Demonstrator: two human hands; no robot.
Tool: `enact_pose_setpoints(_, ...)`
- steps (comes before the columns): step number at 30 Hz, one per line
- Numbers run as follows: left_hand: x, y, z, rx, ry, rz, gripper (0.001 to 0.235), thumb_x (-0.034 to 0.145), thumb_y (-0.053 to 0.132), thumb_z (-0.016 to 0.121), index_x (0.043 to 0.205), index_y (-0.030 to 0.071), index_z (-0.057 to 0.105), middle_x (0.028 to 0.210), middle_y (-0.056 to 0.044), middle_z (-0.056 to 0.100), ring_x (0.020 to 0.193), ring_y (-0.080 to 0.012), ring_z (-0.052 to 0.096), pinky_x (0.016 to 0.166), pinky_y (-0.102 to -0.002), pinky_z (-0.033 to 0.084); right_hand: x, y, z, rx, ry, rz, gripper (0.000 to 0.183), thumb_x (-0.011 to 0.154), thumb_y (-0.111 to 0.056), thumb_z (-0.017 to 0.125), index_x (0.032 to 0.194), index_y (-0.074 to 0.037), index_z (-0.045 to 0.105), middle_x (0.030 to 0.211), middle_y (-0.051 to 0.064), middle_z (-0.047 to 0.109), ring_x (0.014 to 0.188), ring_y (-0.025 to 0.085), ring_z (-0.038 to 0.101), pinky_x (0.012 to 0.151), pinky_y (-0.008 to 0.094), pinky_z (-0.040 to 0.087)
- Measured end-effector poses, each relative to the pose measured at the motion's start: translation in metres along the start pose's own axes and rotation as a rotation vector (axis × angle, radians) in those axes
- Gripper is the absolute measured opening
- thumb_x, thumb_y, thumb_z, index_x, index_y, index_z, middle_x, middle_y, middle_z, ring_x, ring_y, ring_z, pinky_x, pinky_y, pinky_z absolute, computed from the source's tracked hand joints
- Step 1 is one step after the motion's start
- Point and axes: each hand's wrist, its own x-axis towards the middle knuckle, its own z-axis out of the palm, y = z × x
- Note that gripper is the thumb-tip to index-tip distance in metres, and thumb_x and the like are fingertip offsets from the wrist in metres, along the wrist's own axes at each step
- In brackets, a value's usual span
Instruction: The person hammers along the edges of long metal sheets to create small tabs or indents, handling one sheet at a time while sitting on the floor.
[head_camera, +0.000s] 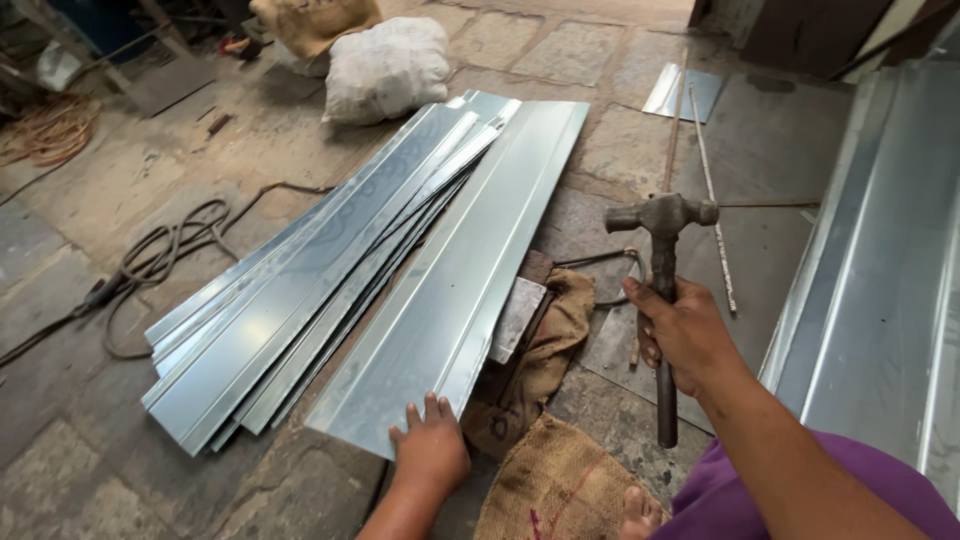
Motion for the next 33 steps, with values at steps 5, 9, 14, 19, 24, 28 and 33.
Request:
enact_pose_setpoints(5, 0.003, 0.015, -0.033, -0.093, 0.075, -0.046, 0.060, 0.107, 0.047, 0.044, 0.148, 0.003, 0.049, 0.158, -0.019, 0.046, 0.153, -0.0346, 0.041, 0.124, -0.055, 0.037, -0.003, 0.008, 0.006, -0.003, 0.025, 0.043, 0.028, 0.095, -0.027, 0.070, 0.085, -0.006, 0.053, 0.056, 0.002, 0.043, 0.037, 0.014, 0.040, 0.034, 0.034, 0.033)
enact_pose_setpoints(9, 0.017, 0.016, -0.023, -0.141, 0.041, -0.071, 0.076, 0.104, 0.040, 0.040, 0.162, 0.010, 0.002, 0.171, -0.009, -0.003, 0.157, -0.0325, -0.001, 0.123, -0.064, 0.003, -0.002, 0.024, 0.008, -0.093, 0.023, 0.055, 0.030, 0.096, -0.029, 0.068, 0.086, -0.006, 0.052, 0.057, 0.002, 0.045, 0.041, 0.015, 0.042, 0.039, 0.033, 0.036)
enact_pose_setpoints(14, 0.052, 0.011, 0.022, -0.115, 0.066, -0.027, 0.070, 0.102, 0.017, 0.033, 0.164, 0.014, 0.000, 0.173, -0.001, -0.006, 0.158, -0.0272, -0.004, 0.122, -0.067, -0.002, -0.005, 0.038, 0.027, -0.296, -0.053, 0.058, 0.028, 0.097, -0.029, 0.064, 0.089, -0.003, 0.057, 0.059, 0.004, 0.051, 0.047, 0.017, 0.045, 0.043, 0.036, 0.041)
enact_pose_setpoints(19, 0.080, 0.004, 0.065, -0.052, 0.149, 0.083, 0.071, 0.099, 0.010, 0.031, 0.165, 0.016, 0.005, 0.173, 0.001, 0.000, 0.158, -0.0255, 0.003, 0.122, -0.066, 0.000, -0.020, 0.028, 0.057, -0.920, -0.051, -0.092, 0.026, 0.095, -0.031, 0.064, 0.109, -0.010, 0.061, 0.061, 0.005, 0.056, 0.050, 0.018, 0.052, 0.049, 0.037, 0.042)
enact_pose_setpoints(24, 0.093, -0.001, 0.076, -0.063, 0.141, 0.126, 0.072, 0.097, 0.008, 0.029, 0.164, 0.019, 0.004, 0.172, 0.000, -0.001, 0.158, -0.0264, 0.001, 0.122, -0.065, -0.002, -0.027, 0.001, 0.069, -0.945, -0.023, -0.373, 0.020, 0.098, -0.024, 0.060, 0.110, -0.007, 0.058, 0.065, 0.005, 0.058, 0.051, 0.017, 0.053, 0.046, 0.035, 0.045)
enact_pose_setpoints(28, 0.097, -0.007, 0.078, -0.033, 0.161, 0.151, 0.073, 0.096, 0.007, 0.028, 0.164, 0.018, 0.003, 0.172, 0.000, -0.001, 0.157, -0.0264, 0.002, 0.121, -0.067, -0.003, -0.036, -0.032, 0.073, -0.456, -0.127, -1.158, 0.017, 0.115, -0.014, 0.056, 0.127, -0.004, 0.050, 0.074, 0.003, 0.058, 0.056, 0.006, 0.059, 0.047, 0.023, 0.049)
enact_pose_setpoints(33, 0.099, -0.011, 0.082, -0.046, 0.189, 0.171, 0.069, 0.098, 0.008, 0.025, 0.163, 0.018, 0.003, 0.172, 0.000, 0.000, 0.157, -0.0266, 0.003, 0.121, -0.066, -0.003, 0.026, 0.034, 0.098, -0.278, -0.141, -1.363, 0.012, 0.112, -0.015, 0.053, 0.119, -0.006, 0.053, 0.074, 0.004, 0.061, 0.059, 0.008, 0.061, 0.051, 0.024, 0.050)
